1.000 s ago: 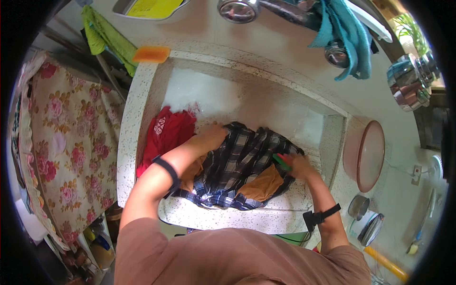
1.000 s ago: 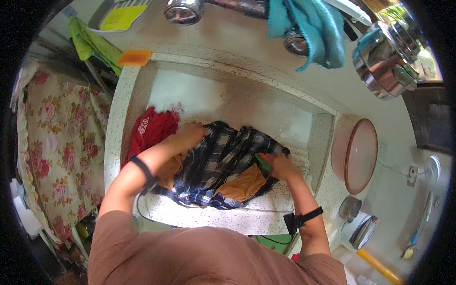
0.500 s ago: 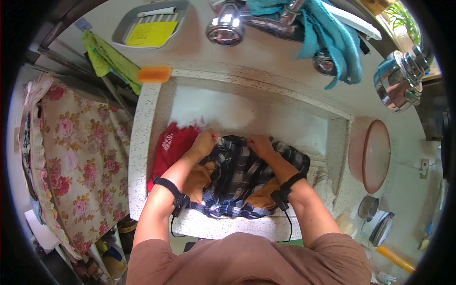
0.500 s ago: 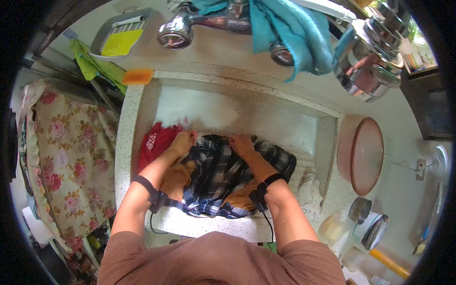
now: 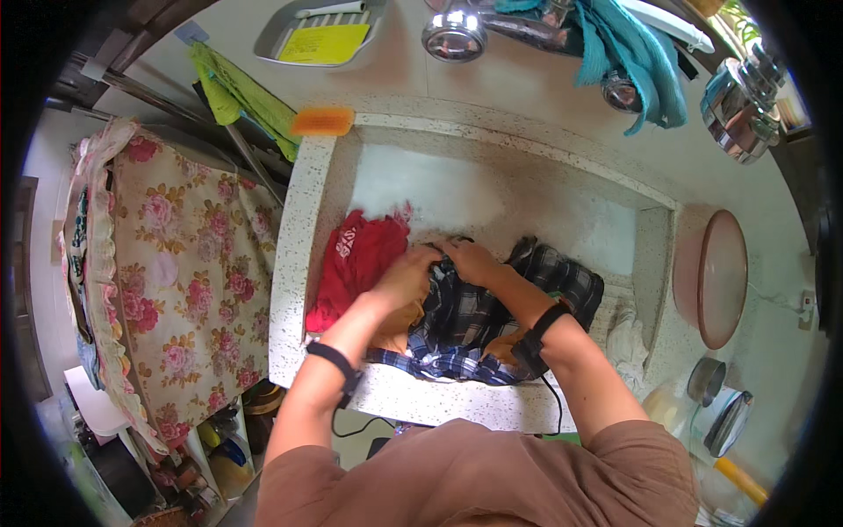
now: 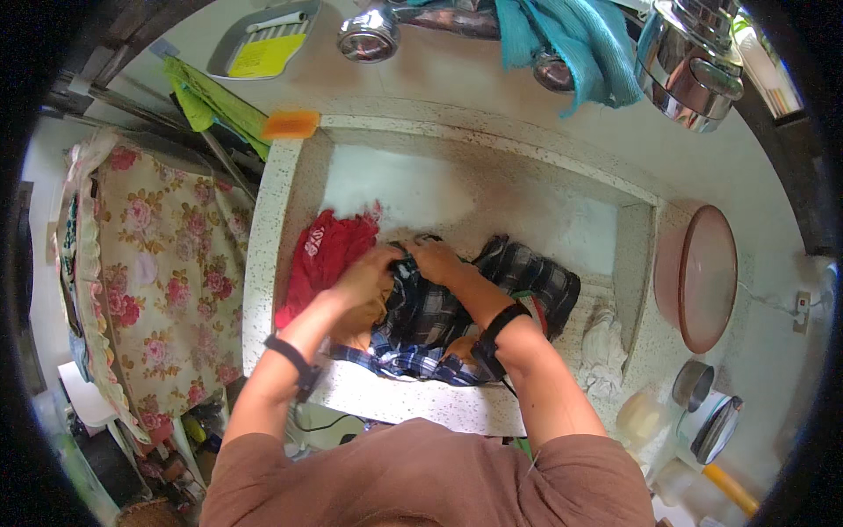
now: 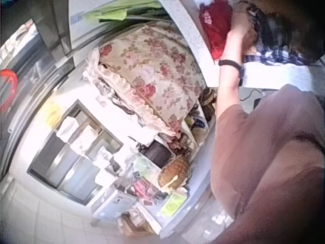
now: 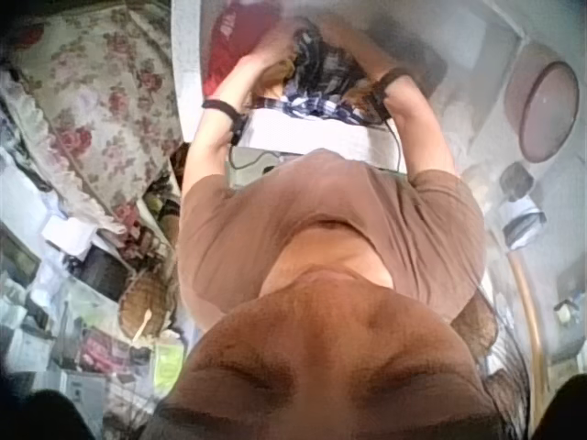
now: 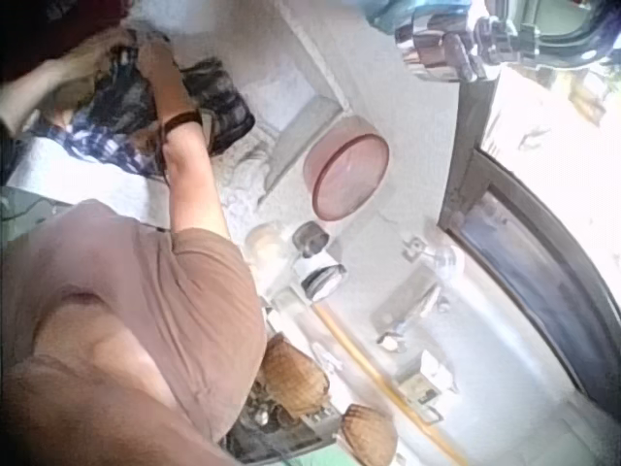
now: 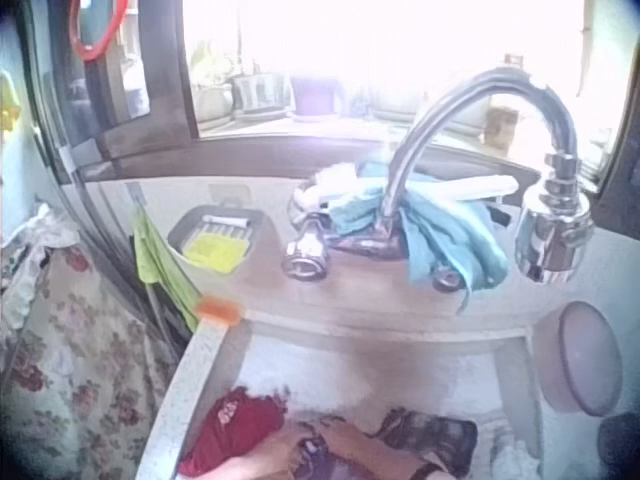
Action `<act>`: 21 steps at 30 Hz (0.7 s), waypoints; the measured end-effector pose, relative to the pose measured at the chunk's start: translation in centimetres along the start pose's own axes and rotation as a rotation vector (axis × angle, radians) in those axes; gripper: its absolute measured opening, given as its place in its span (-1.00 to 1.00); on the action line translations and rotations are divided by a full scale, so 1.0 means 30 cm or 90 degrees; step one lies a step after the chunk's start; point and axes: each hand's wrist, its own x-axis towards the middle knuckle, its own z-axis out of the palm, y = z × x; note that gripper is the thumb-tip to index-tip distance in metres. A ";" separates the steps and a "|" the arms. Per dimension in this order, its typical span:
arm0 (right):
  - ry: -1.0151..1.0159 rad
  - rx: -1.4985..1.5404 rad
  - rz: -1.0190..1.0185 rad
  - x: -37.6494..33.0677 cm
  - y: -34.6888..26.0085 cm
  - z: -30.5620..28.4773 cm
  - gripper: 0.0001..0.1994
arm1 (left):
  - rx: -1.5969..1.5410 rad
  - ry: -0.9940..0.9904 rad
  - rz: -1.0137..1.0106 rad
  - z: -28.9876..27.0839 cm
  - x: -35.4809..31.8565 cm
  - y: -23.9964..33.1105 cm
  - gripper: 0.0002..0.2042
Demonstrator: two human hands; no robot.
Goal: The person hand-washes a plaid shirt in a utility sink using a green scrub brush and water. They scrub the fabric, rinse it, wring it out, and repeat the process.
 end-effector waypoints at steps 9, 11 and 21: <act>-0.106 -0.060 0.073 -0.202 0.138 -0.145 -0.91 | 0.202 -0.056 -0.055 0.129 0.128 -0.013 -0.86; -0.023 -0.025 -0.025 -0.288 0.144 -0.210 -0.93 | 0.016 0.060 -0.142 0.057 0.116 -0.058 -0.86; 0.196 0.214 -0.048 -0.240 -0.108 -0.318 -0.77 | -0.068 0.035 0.034 -0.302 0.049 0.204 -0.90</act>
